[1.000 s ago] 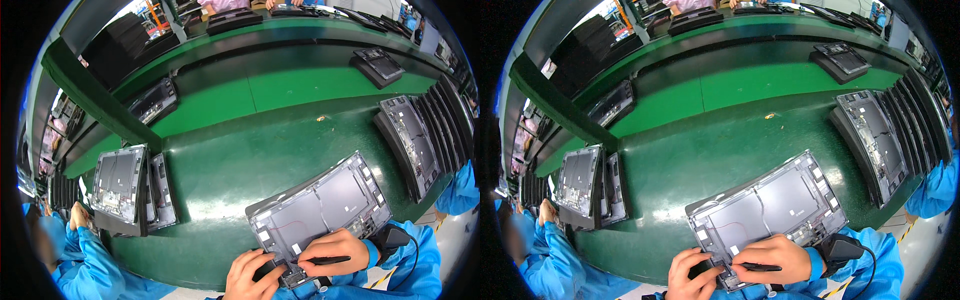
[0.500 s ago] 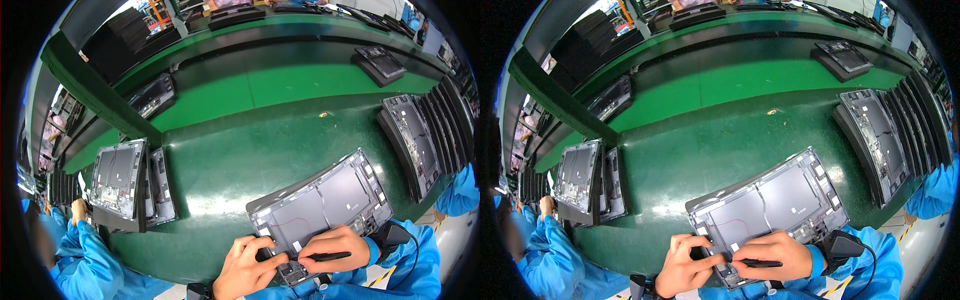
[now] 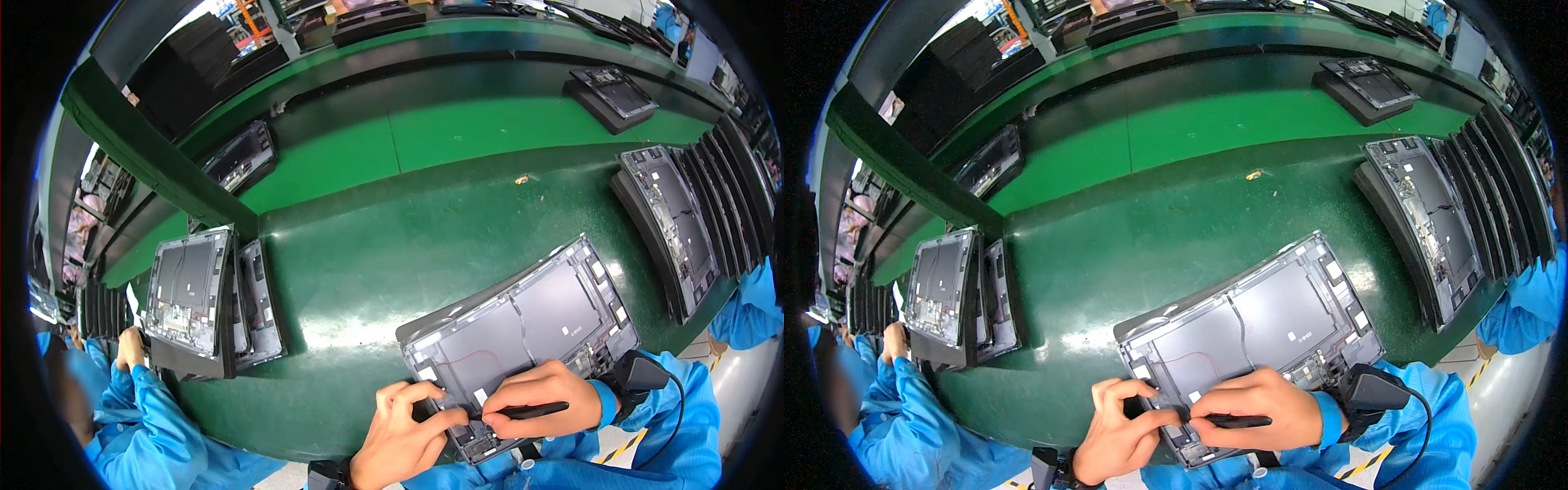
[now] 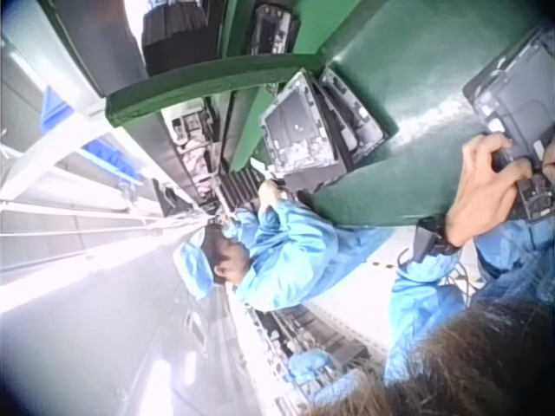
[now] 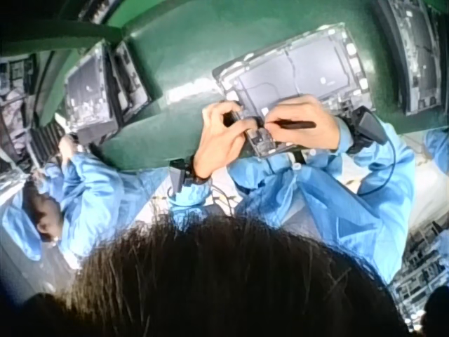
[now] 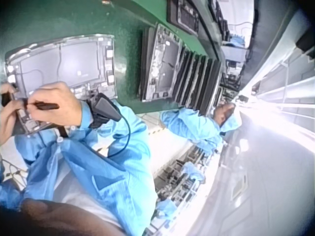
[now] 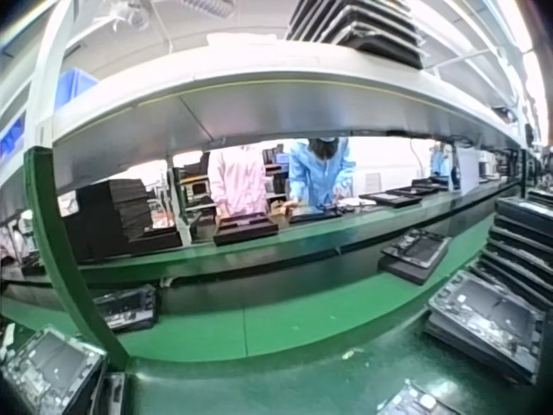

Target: Assembling the internal components of an electronic tablet, including connecting ribbon cables using tweezers.

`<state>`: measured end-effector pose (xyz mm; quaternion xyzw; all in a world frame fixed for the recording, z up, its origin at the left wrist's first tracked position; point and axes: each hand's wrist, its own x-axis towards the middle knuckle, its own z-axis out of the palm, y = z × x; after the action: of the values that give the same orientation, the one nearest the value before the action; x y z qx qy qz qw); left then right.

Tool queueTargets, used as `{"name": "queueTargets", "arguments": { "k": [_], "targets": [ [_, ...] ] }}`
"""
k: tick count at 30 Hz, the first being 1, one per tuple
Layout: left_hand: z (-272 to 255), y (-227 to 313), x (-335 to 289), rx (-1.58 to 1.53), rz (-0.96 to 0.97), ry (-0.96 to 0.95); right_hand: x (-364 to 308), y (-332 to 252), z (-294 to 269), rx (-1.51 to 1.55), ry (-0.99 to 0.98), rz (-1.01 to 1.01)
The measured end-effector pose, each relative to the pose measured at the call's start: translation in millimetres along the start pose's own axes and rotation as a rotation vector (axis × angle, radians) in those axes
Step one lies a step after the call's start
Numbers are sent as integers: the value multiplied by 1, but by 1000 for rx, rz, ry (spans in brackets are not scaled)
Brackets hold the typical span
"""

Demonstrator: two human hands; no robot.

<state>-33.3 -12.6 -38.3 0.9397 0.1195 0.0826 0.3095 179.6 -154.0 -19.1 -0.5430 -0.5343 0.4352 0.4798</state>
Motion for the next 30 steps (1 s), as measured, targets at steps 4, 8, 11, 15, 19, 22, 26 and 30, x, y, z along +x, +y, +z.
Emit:
{"name": "queueTargets", "arguments": {
  "k": [4, 8, 11, 15, 19, 22, 26, 30],
  "targets": [
    [-1, -3, -6, -51, 11, -13, 0, -2, -1, -12, -14, -9],
    [-1, -2, -4, -37, -3, 1, 1, -3, -5, -23, -35, 37],
    [4, 1, -8, 21, 2, 34, 1, -4, -6, -5, -11, 40],
    [11, 6, -7, 147, 22, 62, 1, -6, -6, -70, 5, 30],
    [3, 5, 4, 71, 41, 67, -3, -7, -11, -73, 40, 57],
    [-2, 2, 1, -96, 14, 72, -12, -9, -18, -120, 179, 110],
    [3, 3, -12, -472, -151, 233, -17, -11, -30, -130, 194, 125],
    [3, 12, -5, -276, -114, 329, -18, -2, -29, -97, 99, 28]
  ]
}}
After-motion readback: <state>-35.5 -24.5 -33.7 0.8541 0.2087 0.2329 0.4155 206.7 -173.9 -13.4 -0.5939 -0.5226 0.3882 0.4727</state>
